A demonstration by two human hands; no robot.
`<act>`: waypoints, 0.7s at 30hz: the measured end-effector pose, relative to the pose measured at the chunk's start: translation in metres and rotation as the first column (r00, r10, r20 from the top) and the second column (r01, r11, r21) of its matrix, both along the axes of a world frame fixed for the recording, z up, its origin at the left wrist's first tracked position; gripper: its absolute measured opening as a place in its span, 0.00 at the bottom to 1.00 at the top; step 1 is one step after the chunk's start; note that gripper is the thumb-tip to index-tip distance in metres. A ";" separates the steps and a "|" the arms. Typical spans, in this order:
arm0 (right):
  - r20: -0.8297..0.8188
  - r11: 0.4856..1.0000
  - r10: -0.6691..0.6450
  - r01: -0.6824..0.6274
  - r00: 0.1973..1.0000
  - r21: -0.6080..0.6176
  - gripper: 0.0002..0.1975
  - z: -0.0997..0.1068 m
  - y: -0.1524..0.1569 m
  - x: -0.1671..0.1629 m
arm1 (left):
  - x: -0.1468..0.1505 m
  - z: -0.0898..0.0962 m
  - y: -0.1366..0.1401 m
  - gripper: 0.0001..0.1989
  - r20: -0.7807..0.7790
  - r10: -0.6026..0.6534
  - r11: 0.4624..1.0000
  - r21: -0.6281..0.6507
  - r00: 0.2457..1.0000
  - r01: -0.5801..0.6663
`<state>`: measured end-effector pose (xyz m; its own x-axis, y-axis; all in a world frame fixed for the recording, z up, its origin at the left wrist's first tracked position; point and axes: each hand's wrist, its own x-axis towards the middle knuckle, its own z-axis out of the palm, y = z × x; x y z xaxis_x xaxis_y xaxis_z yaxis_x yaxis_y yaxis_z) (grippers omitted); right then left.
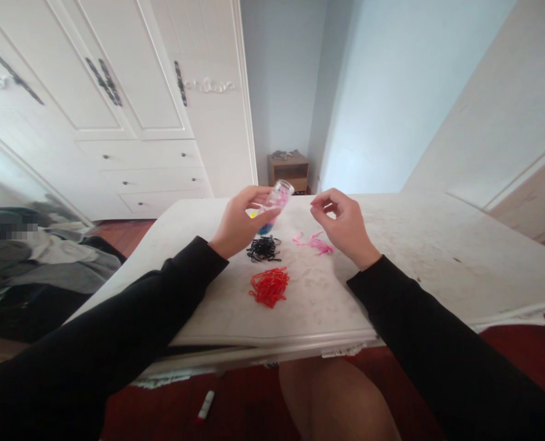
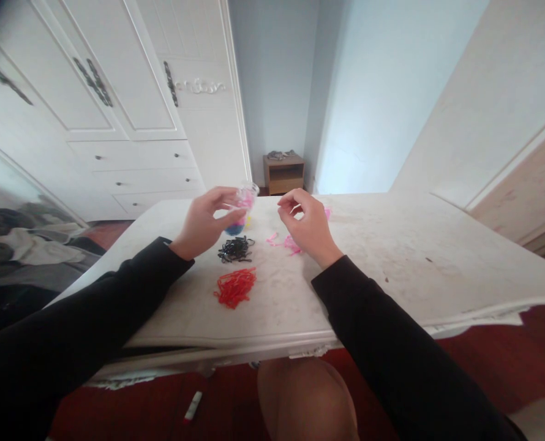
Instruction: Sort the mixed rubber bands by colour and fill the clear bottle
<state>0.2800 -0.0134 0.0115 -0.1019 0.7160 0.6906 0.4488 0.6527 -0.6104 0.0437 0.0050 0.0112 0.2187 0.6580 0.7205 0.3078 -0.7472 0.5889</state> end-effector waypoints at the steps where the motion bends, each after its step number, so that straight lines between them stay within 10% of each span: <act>1: 0.088 0.999 -0.010 0.013 0.996 -0.039 0.03 -0.002 0.001 0.002 | -0.001 0.000 0.003 0.14 0.076 -0.005 0.999 -0.033 0.997 0.008; 8: 0.532 0.971 0.166 -0.043 0.830 -0.236 0.17 -0.016 0.004 0.009 | -0.003 -0.004 0.012 0.14 0.182 -0.053 0.995 -0.078 0.982 0.069; 21: 0.362 0.981 0.137 -0.074 0.922 -0.182 0.09 -0.018 0.006 -0.003 | -0.003 0.000 0.001 0.16 -0.066 0.087 0.994 0.078 0.994 -0.082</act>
